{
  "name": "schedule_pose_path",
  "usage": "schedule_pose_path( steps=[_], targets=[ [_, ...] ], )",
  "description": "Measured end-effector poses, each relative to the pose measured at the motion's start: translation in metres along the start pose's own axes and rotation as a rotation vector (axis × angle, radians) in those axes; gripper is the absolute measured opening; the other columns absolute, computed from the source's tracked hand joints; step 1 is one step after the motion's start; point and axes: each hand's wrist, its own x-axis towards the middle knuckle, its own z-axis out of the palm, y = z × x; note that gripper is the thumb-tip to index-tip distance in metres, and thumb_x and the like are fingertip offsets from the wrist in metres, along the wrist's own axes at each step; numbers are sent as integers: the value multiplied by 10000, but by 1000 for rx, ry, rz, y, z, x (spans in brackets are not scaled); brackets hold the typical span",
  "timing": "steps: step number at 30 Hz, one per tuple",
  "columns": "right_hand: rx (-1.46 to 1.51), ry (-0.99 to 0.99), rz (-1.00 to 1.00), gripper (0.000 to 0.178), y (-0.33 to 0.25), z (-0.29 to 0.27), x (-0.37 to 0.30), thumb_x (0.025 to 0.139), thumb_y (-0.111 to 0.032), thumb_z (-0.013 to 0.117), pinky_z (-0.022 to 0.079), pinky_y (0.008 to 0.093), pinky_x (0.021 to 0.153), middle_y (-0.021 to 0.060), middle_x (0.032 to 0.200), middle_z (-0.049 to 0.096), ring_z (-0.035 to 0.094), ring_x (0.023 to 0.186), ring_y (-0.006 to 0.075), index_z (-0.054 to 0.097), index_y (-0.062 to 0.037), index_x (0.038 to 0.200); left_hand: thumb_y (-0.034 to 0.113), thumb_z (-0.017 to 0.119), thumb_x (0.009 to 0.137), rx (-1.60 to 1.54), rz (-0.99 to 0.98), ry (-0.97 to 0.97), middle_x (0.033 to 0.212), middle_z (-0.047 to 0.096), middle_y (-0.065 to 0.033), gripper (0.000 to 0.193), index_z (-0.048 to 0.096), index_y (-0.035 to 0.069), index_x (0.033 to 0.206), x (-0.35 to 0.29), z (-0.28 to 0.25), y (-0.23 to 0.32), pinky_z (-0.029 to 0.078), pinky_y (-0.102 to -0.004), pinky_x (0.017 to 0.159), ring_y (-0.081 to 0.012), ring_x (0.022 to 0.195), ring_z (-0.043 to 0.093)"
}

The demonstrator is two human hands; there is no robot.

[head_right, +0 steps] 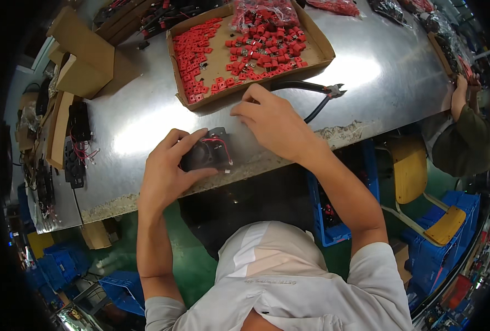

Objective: Assembling small electronic fans by attaching wires and components at a production workbench.

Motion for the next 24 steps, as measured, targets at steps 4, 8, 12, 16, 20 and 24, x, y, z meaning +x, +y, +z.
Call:
schedule_pose_path(
  steps=[4,8,12,16,20,24],
  targets=[
    [321,8,30,173,-43,-8,-6,839,-55,702,502,342,684,96,835,619,626,752,272,688,-20,1008,282,859,665,4,-7,3,1016,597,-97,647,636,141,1255,-1,2,0,509,-416,779,-313,903,610],
    [267,132,-65,231,-67,22,-32,786,-10,766,499,333,575,120,821,653,635,667,254,677,-2,1000,258,838,714,-33,-10,-15,1041,581,-141,616,623,117,1273,-3,1,-2,503,-415,797,-334,935,599],
    [232,266,-35,243,-78,40,-45,772,6,772,503,331,553,125,820,654,634,654,264,674,7,994,300,760,824,-170,-57,-111,1044,562,-190,552,601,72,1300,-3,-4,-2,493,-413,814,-349,927,586],
    [100,373,-136,260,-83,65,-59,769,13,764,533,341,591,128,839,651,640,686,271,671,20,1011,374,716,865,-232,-92,-105,1037,560,-188,561,596,57,1312,-1,-3,-2,489,-397,803,-343,895,580],
    [36,188,-166,256,-81,71,-58,781,-59,754,546,373,702,149,916,644,645,805,289,670,30,1006,357,751,833,-118,-96,-133,1042,565,-174,587,597,65,1318,1,-7,4,488,-385,792,-338,884,583],
    [105,72,-200,271,-46,22,-40,809,-101,734,528,377,693,117,885,619,631,762,288,687,-8,1058,308,806,773,-127,-44,-155,1054,570,-163,636,595,76,1326,-2,-9,-2,489,-387,794,-337,883,587]
  ],
)
